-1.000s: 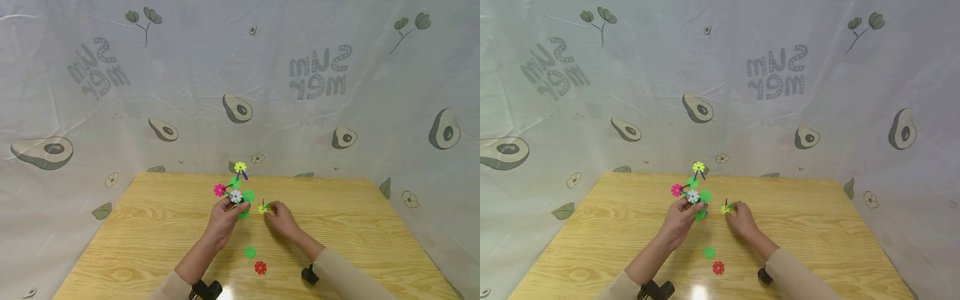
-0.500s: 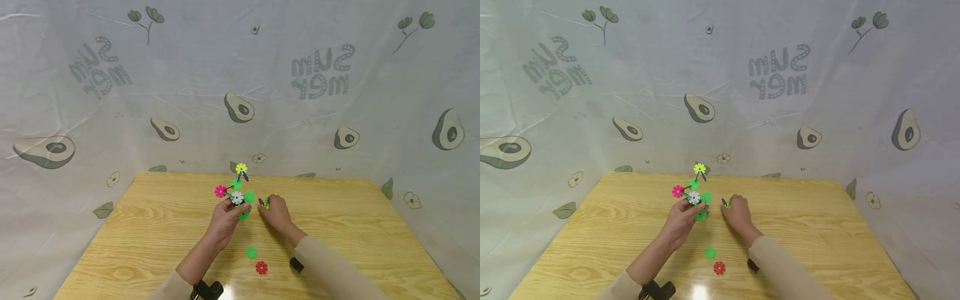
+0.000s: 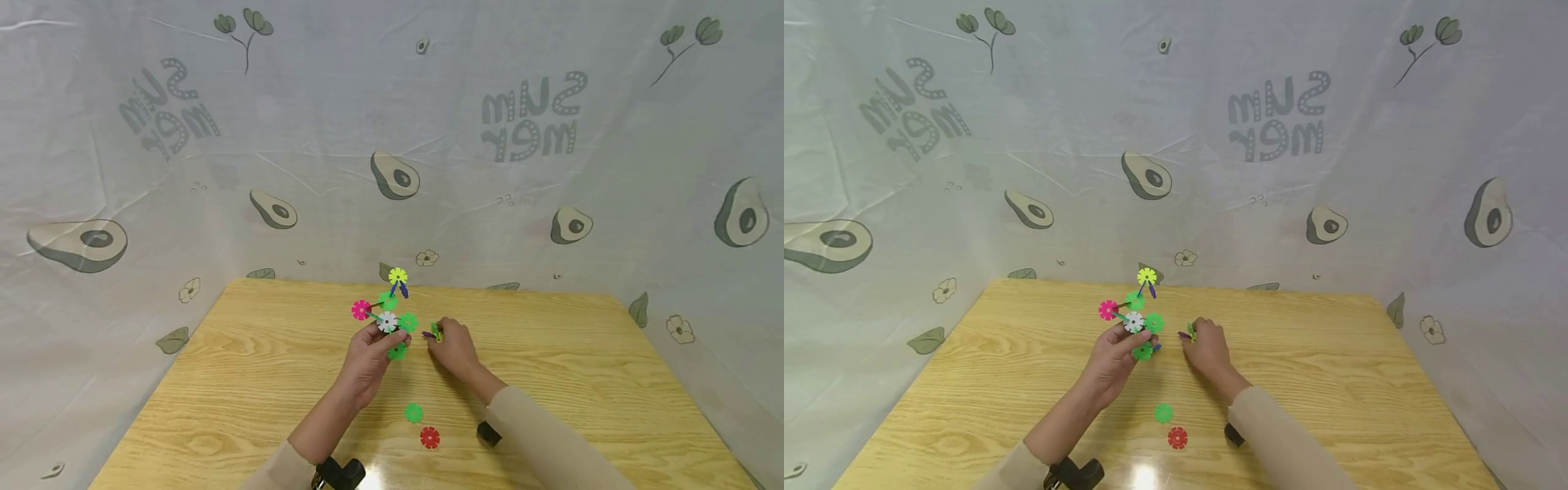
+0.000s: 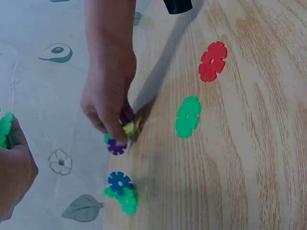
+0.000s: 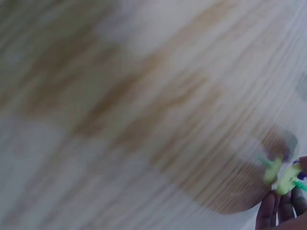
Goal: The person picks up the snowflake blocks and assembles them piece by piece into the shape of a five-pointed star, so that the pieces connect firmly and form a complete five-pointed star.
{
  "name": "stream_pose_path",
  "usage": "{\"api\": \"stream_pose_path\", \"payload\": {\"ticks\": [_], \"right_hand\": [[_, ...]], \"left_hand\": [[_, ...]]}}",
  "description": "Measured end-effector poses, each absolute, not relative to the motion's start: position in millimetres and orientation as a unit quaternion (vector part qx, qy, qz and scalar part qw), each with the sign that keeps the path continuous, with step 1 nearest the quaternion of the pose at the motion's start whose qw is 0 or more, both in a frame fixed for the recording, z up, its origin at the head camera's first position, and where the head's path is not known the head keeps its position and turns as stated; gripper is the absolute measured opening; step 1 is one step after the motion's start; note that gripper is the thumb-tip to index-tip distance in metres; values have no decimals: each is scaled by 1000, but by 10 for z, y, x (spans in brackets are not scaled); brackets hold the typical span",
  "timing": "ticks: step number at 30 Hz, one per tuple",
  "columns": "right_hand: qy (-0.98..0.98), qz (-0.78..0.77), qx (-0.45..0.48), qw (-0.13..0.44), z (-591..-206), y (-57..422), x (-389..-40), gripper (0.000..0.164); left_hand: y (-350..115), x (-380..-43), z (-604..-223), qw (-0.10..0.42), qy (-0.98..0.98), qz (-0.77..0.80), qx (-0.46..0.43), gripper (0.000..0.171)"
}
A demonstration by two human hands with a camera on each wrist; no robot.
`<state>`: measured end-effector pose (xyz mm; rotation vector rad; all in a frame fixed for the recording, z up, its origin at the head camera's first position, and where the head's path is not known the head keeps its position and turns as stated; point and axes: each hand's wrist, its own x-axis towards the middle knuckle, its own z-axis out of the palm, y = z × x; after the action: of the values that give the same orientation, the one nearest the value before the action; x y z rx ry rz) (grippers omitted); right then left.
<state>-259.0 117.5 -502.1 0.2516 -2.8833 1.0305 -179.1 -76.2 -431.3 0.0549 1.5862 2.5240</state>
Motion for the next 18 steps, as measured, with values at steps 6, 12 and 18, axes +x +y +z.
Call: {"api": "stream_pose_path", "payload": {"ticks": [6, 12, 18], "right_hand": [[-866, 498, 26, -19, -4953, 1262, -2533, 34], [-748, 658, 5, -87, -4876, 1339, -2445, 37], [-681, 724, 28, -107, -4731, 1381, -2324, 43]], "left_hand": [[-766, -1797, -4310, 81, 519, 851, 10, 14], [-749, -1812, -4312, 82, 503, 860, 0, 19], [-727, -1819, -4313, 87, 490, 867, -5, 18]]}}
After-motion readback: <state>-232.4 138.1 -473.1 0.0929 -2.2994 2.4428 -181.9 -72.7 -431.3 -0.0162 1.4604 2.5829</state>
